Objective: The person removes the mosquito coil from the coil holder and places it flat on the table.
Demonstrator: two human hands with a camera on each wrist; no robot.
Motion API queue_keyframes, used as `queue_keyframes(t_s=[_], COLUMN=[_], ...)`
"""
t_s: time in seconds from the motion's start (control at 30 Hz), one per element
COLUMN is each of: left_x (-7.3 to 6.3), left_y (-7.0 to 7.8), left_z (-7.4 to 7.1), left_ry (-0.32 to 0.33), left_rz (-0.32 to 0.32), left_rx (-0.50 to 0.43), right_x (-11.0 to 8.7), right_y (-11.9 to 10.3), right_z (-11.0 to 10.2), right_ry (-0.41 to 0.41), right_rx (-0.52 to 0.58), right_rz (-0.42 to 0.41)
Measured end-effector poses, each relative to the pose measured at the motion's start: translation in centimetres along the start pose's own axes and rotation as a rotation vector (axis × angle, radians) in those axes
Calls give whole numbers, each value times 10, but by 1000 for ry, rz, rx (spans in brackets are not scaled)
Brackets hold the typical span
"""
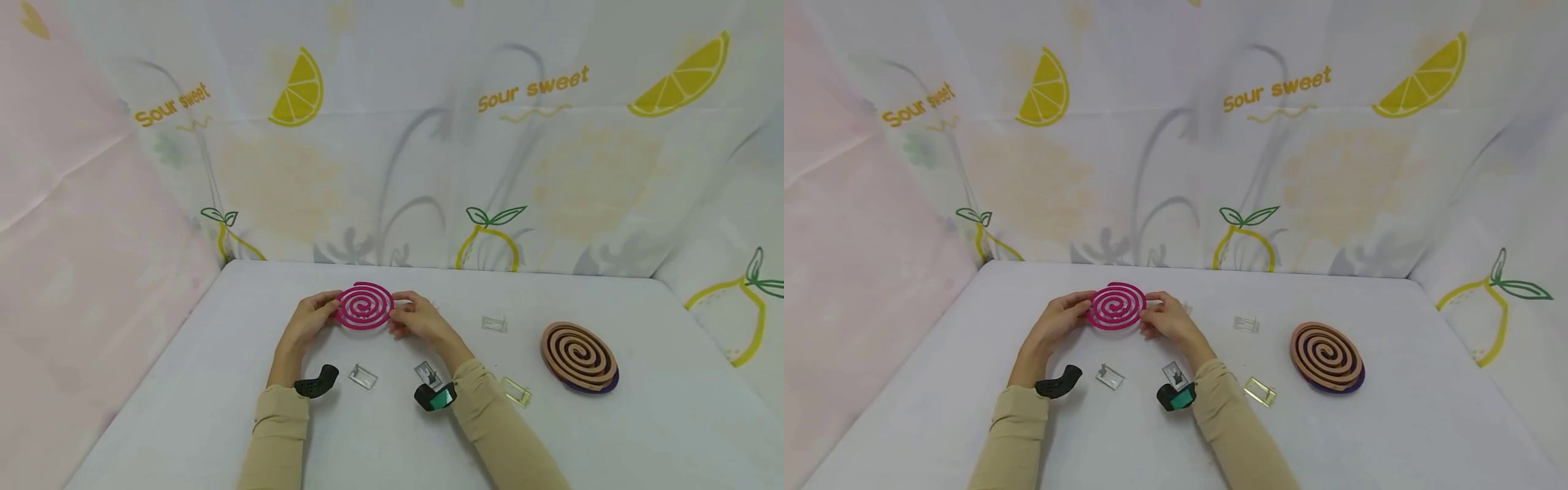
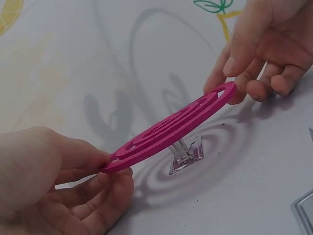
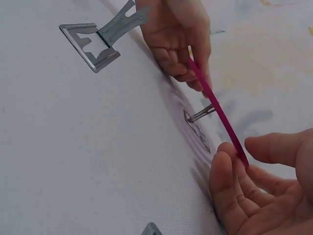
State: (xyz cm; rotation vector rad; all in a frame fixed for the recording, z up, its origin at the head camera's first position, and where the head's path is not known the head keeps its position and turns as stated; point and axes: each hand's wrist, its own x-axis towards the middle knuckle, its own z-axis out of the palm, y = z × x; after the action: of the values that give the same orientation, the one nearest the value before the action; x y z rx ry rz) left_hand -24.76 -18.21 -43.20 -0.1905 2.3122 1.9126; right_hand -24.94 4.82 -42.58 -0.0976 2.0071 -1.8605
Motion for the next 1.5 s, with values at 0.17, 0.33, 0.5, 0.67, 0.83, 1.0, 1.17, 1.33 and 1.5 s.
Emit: queue_keyframes(t_s=[0.17, 0.33, 0.5, 0.67, 0.83, 1.0, 1.17, 1.33, 1.5], left_x=[0, -1, -1, -1, 0, 0, -1, -3, -5], left_y=[-2, -2, -2, 0, 1, 0, 1, 5, 11], left_z=[-2, -3, -4, -5, -4, -3, -3, -4, -5], left_ry=[-7, -11, -22, -23, -10, 16, 10, 3, 10], left_rz=[14, 17, 24, 49, 57, 54, 70, 79, 81], left_rx=[-1, -3, -6, 9, 18, -6, -38, -53, -56], right_x=[1, 0, -1, -1, -1, -3, -6, -9, -14], right_y=[2, 2, 1, 0, 0, 1, -1, -7, -14], right_z=[2, 2, 2, 1, -1, -1, -2, -2, -4], right_ry=[6, 1, -11, -26, -27, -36, -51, -47, -55], right_rx=[-11, -39, -62, -60, -50, -60, -86, -104, -126], right_rz=[-13, -8, 1, -17, -21, -18, -11, -32, -76])
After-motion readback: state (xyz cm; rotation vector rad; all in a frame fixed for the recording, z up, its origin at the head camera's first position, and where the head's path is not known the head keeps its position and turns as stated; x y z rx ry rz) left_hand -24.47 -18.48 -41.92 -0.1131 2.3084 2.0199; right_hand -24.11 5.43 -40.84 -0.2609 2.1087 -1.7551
